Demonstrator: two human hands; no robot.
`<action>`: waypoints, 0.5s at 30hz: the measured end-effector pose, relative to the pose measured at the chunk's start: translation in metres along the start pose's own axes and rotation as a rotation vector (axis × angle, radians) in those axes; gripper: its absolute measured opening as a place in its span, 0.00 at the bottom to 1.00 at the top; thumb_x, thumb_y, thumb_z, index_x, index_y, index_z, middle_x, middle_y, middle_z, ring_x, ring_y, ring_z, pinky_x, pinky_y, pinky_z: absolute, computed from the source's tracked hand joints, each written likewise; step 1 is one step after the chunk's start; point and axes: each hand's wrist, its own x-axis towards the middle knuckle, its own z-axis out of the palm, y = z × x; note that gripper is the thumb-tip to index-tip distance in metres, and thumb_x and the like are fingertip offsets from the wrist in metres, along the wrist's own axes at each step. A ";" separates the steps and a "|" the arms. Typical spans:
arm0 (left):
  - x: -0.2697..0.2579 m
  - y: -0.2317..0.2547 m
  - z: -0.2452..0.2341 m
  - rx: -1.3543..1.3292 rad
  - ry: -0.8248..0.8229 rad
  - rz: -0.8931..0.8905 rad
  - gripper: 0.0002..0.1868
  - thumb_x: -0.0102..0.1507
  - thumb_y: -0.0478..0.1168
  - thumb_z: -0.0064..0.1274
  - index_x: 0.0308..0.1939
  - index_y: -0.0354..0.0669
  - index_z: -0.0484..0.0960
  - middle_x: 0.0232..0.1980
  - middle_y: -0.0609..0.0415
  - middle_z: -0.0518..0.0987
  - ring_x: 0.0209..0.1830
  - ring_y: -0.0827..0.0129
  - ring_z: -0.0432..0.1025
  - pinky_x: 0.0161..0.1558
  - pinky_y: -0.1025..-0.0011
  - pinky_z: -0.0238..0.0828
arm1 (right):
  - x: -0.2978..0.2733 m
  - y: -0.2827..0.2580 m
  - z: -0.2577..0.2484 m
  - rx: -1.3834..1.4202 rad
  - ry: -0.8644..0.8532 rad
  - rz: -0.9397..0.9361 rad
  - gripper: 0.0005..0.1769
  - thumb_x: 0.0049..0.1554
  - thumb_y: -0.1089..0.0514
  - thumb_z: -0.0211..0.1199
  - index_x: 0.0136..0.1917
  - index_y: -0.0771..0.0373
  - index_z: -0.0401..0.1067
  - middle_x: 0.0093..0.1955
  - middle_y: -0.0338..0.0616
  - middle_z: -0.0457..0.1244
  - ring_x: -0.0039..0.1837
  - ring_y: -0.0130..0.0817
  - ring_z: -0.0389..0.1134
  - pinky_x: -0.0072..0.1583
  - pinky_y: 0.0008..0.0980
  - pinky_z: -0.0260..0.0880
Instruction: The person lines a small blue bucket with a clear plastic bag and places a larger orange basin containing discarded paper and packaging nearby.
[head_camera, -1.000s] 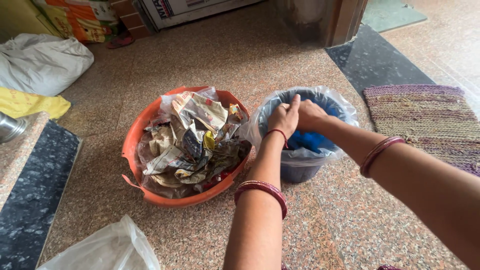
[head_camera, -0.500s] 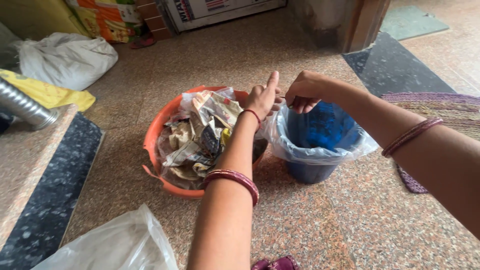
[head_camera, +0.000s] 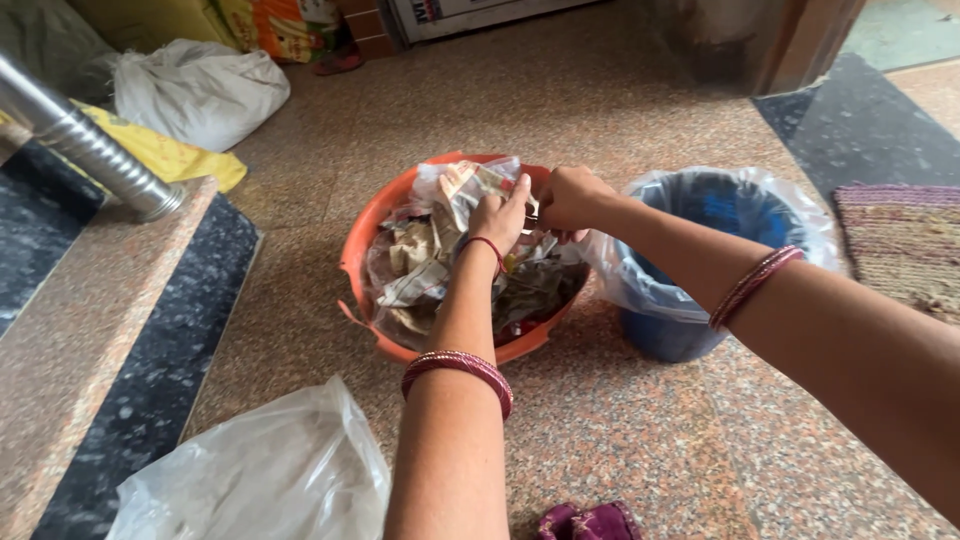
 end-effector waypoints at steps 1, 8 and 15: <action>-0.006 -0.002 -0.004 -0.051 -0.048 -0.062 0.41 0.65 0.71 0.43 0.37 0.32 0.87 0.38 0.44 0.85 0.34 0.59 0.83 0.34 0.66 0.77 | 0.004 0.000 0.004 -0.022 0.019 -0.011 0.06 0.53 0.60 0.67 0.42 0.65 0.82 0.34 0.46 0.72 0.35 0.30 0.75 0.38 0.30 0.78; -0.035 0.005 -0.027 -0.051 -0.161 -0.189 0.41 0.62 0.77 0.36 0.29 0.42 0.80 0.29 0.54 0.81 0.25 0.67 0.78 0.34 0.66 0.77 | 0.027 -0.009 0.027 -0.277 0.240 -0.078 0.07 0.57 0.59 0.63 0.47 0.61 0.80 0.36 0.48 0.71 0.36 0.36 0.74 0.40 0.36 0.74; -0.017 -0.014 -0.015 -0.054 -0.068 -0.156 0.41 0.59 0.79 0.35 0.23 0.48 0.81 0.30 0.54 0.81 0.34 0.62 0.76 0.40 0.59 0.71 | 0.046 -0.001 0.042 -0.353 0.362 -0.165 0.09 0.63 0.58 0.60 0.55 0.60 0.77 0.35 0.49 0.69 0.33 0.39 0.70 0.36 0.42 0.71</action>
